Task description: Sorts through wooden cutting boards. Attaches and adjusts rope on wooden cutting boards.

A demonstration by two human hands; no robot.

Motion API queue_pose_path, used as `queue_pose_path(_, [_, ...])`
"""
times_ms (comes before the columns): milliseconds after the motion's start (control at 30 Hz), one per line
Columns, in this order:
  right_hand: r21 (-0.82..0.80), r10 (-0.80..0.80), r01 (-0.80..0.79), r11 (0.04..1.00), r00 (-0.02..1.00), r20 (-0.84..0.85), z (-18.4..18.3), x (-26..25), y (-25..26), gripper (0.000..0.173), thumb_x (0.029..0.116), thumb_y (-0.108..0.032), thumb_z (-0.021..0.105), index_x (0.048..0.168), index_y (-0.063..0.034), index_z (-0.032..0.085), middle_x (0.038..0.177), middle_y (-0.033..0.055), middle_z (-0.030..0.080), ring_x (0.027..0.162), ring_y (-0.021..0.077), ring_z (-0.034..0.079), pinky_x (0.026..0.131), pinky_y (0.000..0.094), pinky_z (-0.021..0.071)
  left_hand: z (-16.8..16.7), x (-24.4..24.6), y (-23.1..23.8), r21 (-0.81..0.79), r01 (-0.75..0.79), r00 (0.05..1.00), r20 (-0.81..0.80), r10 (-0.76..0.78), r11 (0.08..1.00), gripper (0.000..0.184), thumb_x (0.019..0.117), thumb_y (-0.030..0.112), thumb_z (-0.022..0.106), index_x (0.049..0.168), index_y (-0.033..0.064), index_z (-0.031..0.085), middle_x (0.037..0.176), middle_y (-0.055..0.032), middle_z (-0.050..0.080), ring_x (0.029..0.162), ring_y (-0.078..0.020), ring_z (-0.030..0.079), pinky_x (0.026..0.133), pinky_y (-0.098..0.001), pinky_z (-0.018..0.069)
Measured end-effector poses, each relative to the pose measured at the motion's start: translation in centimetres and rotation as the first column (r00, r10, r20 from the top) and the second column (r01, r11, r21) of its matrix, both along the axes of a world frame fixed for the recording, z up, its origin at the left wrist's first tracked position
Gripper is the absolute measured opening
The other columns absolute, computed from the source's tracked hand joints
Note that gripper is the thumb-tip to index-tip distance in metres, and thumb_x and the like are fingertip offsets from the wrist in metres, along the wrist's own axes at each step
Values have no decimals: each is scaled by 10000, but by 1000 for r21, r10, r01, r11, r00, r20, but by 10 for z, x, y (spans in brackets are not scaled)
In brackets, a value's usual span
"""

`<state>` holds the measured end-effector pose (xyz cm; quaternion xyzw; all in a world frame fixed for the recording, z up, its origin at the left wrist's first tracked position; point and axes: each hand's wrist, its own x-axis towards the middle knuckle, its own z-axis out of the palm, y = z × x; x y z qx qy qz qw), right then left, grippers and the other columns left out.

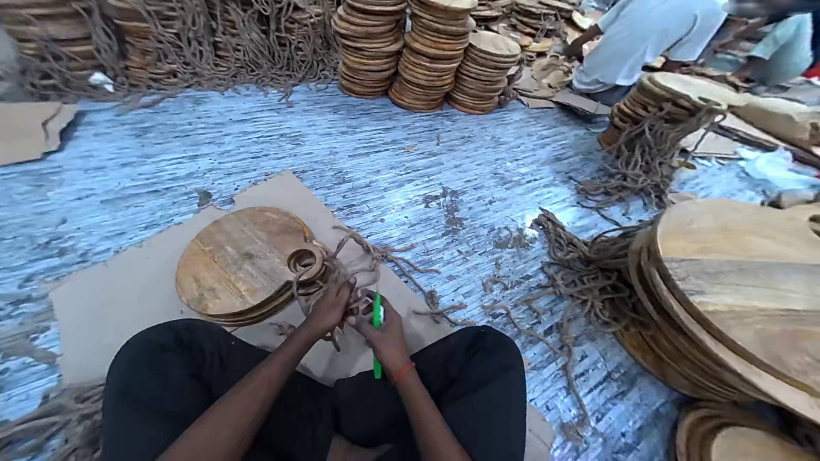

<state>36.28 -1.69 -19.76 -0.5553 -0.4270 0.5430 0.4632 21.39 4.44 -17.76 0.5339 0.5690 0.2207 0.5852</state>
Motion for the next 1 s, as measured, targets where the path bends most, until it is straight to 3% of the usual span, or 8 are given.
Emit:
queue_pose_path(100, [37,-130,133,990,989,-64,-4,-7,5,208,925,-89,720,1090,30,679,757,46,671,548,76,579,515,235,510,-3,1,1,-20,142,989,-30,-143,990,573,1135,401,219,938,-8,568,654,-59,588,526,-147,596,561,-304,554])
queue_pose_path(200, [-52,-180,180,982,984,1,7,16,4,138,957,-96,690,1029,23,686,726,45,664,543,90,588,527,250,521,-3,-4,9,54,207,947,-260,-186,977,582,1131,379,304,973,-53,660,810,-139,661,738,-244,656,770,-456,553])
queue_pose_path(367, [-229,-231,308,923,923,308,23,108,16,268,989,-192,686,1167,8,669,799,101,662,610,162,606,593,343,531,37,-39,28,255,-30,965,-246,95,967,514,1129,345,347,1026,-54,655,787,-142,609,695,-244,613,715,-461,542])
queue_pose_path(500, [-195,-391,518,833,800,455,24,155,24,631,967,-277,729,1441,29,447,933,185,595,670,227,538,631,428,486,60,-86,31,302,-270,918,-206,339,914,588,1116,467,290,1026,-7,625,753,-105,539,638,-224,554,634,-439,521])
queue_pose_path(600, [-116,-558,609,785,775,298,18,142,33,539,996,-221,693,1439,-2,478,837,116,558,574,156,470,525,336,426,66,-117,30,384,-368,666,-526,528,847,563,1054,498,517,1240,-21,629,1153,-314,632,1059,-495,618,882,-700,467])
queue_pose_path(667, [-187,-572,578,795,815,87,8,123,36,379,1036,-200,623,1346,1,539,792,68,530,517,97,450,472,254,421,59,-117,34,557,-281,567,-561,604,781,532,980,344,687,1336,-37,581,1408,-361,480,1294,-583,455,1008,-756,369])
queue_pose_path(833, [-321,-404,388,864,915,17,-14,91,45,312,1044,-178,604,1291,12,581,818,72,536,540,114,469,476,257,428,19,-15,52,385,203,777,-623,92,900,335,1041,281,575,1266,50,667,1261,-174,659,1201,-335,630,1050,-541,491])
queue_pose_path(1000, [-262,-282,300,917,954,104,-29,91,41,308,1026,-176,634,1271,8,608,762,62,547,522,112,477,470,263,429,-38,68,96,179,582,584,-771,-255,793,409,1046,50,470,1443,78,559,1503,-169,509,1397,-372,477,1136,-519,422])
